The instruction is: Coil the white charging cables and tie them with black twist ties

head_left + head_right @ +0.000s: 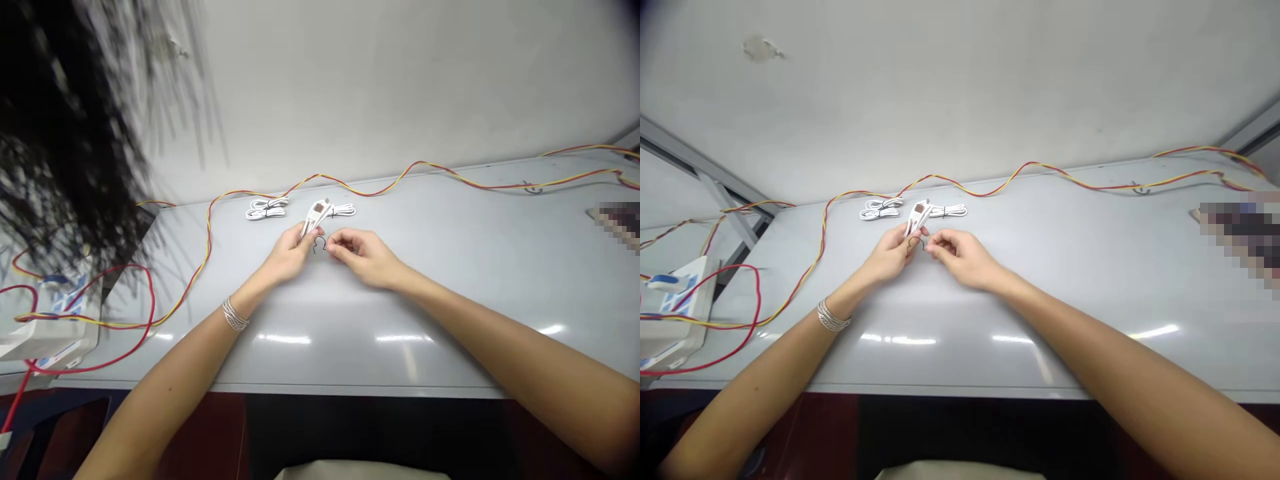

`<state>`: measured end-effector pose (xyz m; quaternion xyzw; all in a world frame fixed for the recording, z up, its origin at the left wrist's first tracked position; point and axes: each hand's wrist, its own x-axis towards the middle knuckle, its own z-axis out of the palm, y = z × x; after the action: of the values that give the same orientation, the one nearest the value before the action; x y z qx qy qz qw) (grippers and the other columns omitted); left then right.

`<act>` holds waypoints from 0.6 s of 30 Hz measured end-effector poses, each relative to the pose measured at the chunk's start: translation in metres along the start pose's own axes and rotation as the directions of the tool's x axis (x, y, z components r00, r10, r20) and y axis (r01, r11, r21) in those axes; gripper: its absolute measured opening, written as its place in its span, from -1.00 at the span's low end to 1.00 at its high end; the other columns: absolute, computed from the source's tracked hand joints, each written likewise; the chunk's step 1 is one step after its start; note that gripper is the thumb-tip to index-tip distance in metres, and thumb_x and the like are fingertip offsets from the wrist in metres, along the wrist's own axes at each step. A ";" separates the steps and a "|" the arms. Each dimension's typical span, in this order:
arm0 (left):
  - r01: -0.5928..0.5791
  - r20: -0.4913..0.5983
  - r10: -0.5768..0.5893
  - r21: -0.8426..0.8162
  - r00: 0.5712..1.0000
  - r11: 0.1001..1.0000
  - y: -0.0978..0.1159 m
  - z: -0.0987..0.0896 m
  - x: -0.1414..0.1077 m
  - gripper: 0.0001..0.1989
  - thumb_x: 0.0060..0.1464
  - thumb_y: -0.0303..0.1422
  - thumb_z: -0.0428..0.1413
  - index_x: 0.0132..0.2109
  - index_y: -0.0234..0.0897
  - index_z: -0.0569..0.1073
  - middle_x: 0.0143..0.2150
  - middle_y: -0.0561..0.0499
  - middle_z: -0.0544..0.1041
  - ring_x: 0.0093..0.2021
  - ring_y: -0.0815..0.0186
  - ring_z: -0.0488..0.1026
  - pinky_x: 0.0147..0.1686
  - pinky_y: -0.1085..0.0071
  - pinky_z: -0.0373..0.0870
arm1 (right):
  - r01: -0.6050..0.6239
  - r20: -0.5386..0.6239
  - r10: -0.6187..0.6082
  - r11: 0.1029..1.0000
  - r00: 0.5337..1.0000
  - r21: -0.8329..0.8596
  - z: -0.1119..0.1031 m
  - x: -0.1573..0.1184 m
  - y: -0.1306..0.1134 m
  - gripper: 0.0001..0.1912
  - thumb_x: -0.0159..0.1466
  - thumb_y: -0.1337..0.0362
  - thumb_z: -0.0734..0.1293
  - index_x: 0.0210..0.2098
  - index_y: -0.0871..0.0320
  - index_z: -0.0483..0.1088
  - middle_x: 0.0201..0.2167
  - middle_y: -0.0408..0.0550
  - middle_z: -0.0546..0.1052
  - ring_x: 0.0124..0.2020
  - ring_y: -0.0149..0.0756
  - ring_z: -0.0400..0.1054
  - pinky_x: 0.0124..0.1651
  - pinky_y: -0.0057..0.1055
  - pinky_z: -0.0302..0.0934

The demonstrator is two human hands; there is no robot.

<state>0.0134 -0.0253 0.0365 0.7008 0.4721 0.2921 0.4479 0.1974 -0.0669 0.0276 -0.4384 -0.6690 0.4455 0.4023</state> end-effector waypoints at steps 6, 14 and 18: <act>-0.084 0.146 0.079 0.029 0.986 0.996 0.002 0.006 -0.007 -0.75 0.28 -0.20 -0.06 -0.30 -0.25 0.30 -0.49 0.09 0.26 -0.50 0.39 0.17 -0.48 0.46 0.16 | 0.057 -0.092 -0.058 0.998 0.994 -0.011 0.005 -0.002 -0.001 -0.84 0.33 0.22 0.25 -0.31 0.16 0.38 -0.36 -0.07 0.50 -0.35 -0.33 0.33 -0.26 -0.39 0.22; 0.056 0.258 -0.002 -0.199 0.966 0.978 0.007 0.002 -0.009 -0.74 0.29 -0.16 -0.09 -0.31 -0.23 0.24 -0.49 0.12 0.10 -0.54 0.43 -0.02 -0.57 0.46 0.00 | 0.066 -0.102 -0.066 0.998 0.993 -0.004 0.004 -0.002 0.002 -0.84 0.35 0.21 0.22 -0.31 0.14 0.32 -0.41 -0.11 0.43 -0.40 -0.35 0.27 -0.28 -0.38 0.20; 0.010 0.215 0.023 -0.150 0.976 0.989 0.007 0.003 -0.011 -0.59 0.31 -0.01 -0.16 -0.29 -0.24 0.27 -0.48 0.10 0.14 -0.55 0.43 0.00 -0.58 0.44 0.02 | 0.063 -0.060 -0.060 0.997 0.996 0.038 0.004 -0.002 0.002 -0.80 0.37 0.17 0.20 -0.33 0.14 0.30 -0.42 -0.12 0.38 -0.40 -0.36 0.24 -0.29 -0.38 0.20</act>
<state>0.0143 -0.0371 0.0421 0.6943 0.3947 0.2503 0.5472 0.1946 -0.0692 0.0243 -0.4224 -0.6610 0.4329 0.4441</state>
